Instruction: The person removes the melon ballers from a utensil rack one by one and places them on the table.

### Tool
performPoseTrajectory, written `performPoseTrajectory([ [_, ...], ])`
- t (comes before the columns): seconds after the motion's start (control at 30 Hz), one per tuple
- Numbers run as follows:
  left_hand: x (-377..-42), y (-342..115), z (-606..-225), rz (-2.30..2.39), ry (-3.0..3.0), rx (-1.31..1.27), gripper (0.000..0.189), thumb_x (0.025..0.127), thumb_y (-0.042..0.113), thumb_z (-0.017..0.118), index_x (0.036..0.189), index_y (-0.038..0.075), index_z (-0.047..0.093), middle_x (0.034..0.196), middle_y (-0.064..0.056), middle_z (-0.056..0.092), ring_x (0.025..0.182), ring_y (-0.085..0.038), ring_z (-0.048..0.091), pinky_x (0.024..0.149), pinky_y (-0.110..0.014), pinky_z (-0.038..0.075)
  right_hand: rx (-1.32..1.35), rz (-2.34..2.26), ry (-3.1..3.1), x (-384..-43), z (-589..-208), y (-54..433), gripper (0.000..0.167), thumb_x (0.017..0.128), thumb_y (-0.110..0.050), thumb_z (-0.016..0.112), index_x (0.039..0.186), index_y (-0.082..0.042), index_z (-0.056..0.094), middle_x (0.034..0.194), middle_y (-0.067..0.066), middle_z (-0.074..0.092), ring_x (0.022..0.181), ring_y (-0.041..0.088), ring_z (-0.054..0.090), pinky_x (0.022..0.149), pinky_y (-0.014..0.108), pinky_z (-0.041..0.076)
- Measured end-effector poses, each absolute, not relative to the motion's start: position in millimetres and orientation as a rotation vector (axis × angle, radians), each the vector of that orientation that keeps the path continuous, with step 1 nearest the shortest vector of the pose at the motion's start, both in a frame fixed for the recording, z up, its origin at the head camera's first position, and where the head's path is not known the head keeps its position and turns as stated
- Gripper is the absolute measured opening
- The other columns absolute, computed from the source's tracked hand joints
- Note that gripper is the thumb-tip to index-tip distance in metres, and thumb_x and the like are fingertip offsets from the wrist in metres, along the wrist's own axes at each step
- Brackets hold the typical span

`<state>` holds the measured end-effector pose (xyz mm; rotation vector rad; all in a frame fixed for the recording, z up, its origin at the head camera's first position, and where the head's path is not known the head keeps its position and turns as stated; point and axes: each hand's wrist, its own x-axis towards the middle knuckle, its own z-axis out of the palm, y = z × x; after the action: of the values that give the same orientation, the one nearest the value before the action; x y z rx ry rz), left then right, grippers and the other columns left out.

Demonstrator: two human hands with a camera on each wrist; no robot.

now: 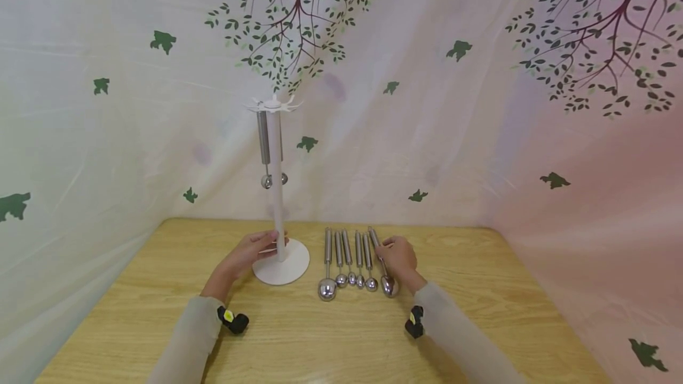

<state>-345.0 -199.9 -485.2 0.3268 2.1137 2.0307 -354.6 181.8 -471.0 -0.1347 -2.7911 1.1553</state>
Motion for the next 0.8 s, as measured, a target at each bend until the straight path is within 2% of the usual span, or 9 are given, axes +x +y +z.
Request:
performPoseTrajectory([
  [0.2, -344, -199, -484, 2.025, 2.115, 0.329, 0.053, 0.108, 0.036, 0.052, 0.141, -0.006, 0.056, 0.141, -0.024, 0.061, 0.136, -0.034, 0.055, 0.118, -0.050, 0.044, -0.068, 1.275, -2.705, -355, -454, 168, 0.032, 0.092, -0.024, 0.074, 0.111, 0.001, 0.073, 0.104, 0.020, 0.073, 0.081, 0.024, 0.068, 0.059, 0.025, 0.052],
  [0.5, -342, -198, -482, 2.033, 2.114, 0.312, 0.052, 0.107, 0.034, 0.053, 0.140, -0.006, 0.056, 0.140, -0.024, 0.061, 0.133, -0.030, 0.058, 0.116, -0.048, 0.046, 0.213, 1.505, -2.580, -355, -404, 123, 0.032, 0.094, -0.024, 0.073, 0.118, -0.003, 0.073, 0.110, 0.017, 0.074, 0.095, 0.024, 0.068, 0.077, 0.031, 0.059],
  [0.8, -344, -199, -483, 2.038, 2.106, 0.329, 0.052, 0.107, 0.035, 0.053, 0.139, -0.006, 0.057, 0.137, -0.022, 0.064, 0.131, -0.029, 0.060, 0.115, -0.049, 0.047, 0.608, 1.697, -2.382, -351, -336, 77, 0.031, 0.097, -0.024, 0.071, 0.123, -0.007, 0.071, 0.111, 0.015, 0.072, 0.094, 0.018, 0.066, 0.076, 0.023, 0.059],
])
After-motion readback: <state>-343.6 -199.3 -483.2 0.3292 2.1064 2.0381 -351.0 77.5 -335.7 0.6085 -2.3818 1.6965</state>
